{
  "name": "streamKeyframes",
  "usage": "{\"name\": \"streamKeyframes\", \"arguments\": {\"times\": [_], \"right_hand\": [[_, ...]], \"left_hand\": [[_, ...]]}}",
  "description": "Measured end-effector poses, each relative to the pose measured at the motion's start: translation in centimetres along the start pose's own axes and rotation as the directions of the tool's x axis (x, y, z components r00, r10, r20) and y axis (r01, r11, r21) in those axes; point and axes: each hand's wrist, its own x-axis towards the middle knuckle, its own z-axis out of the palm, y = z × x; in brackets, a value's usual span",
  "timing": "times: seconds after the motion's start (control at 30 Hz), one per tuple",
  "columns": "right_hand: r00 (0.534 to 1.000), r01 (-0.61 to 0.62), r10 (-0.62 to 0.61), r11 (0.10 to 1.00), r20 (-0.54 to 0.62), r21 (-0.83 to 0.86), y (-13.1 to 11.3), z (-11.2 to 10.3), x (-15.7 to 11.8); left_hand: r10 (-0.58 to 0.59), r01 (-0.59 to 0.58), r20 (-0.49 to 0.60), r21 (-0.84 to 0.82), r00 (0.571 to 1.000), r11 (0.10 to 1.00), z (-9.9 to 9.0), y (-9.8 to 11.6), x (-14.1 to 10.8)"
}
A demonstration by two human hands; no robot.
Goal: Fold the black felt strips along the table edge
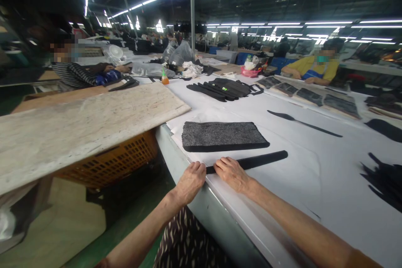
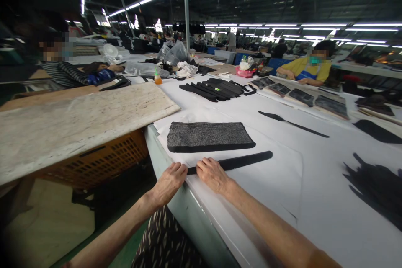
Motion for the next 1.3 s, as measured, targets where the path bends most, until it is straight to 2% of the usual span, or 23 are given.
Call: {"name": "streamKeyframes", "arguments": {"times": [0.1,0.2,0.3,0.43,0.53,0.7,0.8,0.83,0.9,0.93,0.97,1.0,1.1,1.17,1.3], "right_hand": [[1.0,0.007,-0.006,1.0,0.013,-0.029,-0.1,-0.3,0.0],[1.0,0.012,-0.011,0.998,0.023,-0.06,-0.2,-0.7,0.1],[0.999,0.044,-0.042,0.996,0.019,-0.075,-0.2,-0.7,0.2],[0.998,0.055,-0.057,0.994,-0.021,-0.092,-0.1,-0.4,0.2],[0.998,0.05,-0.052,0.994,-0.024,-0.092,0.1,-0.6,-0.2],[1.0,0.009,-0.01,0.996,-0.009,-0.094,0.2,-1.4,-1.4],[1.0,0.002,-0.002,0.997,-0.002,-0.082,-0.5,-1.6,-1.1],[1.0,0.005,-0.005,0.997,0.0,-0.077,-0.9,-1.6,-0.8],[1.0,0.01,-0.011,0.998,-0.004,-0.067,-1.6,-1.5,0.1],[1.0,0.013,-0.013,0.998,-0.009,-0.061,-2.0,-1.5,0.6],[1.0,0.014,-0.015,0.998,-0.015,-0.055,-2.3,-1.4,1.0],[1.0,0.015,-0.016,0.999,-0.023,-0.048,-2.6,-1.3,1.3],[0.999,0.018,-0.019,0.999,-0.044,-0.037,-3.2,-1.0,1.9],[0.999,0.019,-0.021,0.999,-0.048,-0.037,-3.3,-1.0,2.0],[0.998,0.039,-0.041,0.998,-0.05,-0.04,-2.8,-1.0,1.9]], "left_hand": [[-0.004,0.004,-0.012,-0.01,1.0,1.0,-0.1,0.0,-0.5],[-0.073,0.066,-0.078,-0.088,0.994,0.994,0.3,-0.3,-1.5],[-0.166,0.139,-0.148,-0.177,0.975,0.974,1.5,-0.8,-2.6],[-0.234,0.159,-0.265,-0.276,0.936,0.948,3.3,-1.1,-3.4],[-0.304,0.164,-0.318,-0.398,0.898,0.902,4.0,-1.2,-3.5],[-0.393,0.144,-0.311,-0.597,0.865,0.789,4.5,-1.1,-3.0],[-0.49,0.133,-0.273,-0.754,0.828,0.644,4.4,-1.0,-2.8],[-0.552,0.134,-0.251,-0.815,0.795,0.564,4.3,-1.0,-2.9],[-0.699,0.141,-0.172,-0.919,0.694,0.367,3.8,-1.0,-2.9],[-0.754,0.149,-0.107,-0.953,0.648,0.263,3.5,-1.0,-3.0],[-0.782,0.163,-0.034,-0.972,0.622,0.171,3.2,-1.1,-3.1],[-0.784,0.185,0.037,-0.978,0.62,0.1,2.9,-1.2,-3.1],[-0.71,0.26,0.193,-0.965,0.677,-0.014,2.5,-1.4,-2.9],[-0.67,0.265,0.249,-0.961,0.699,-0.081,2.6,-1.4,-2.5],[-0.639,0.234,0.319,-0.948,0.7,-0.217,3.4,-1.4,-1.9]]}}
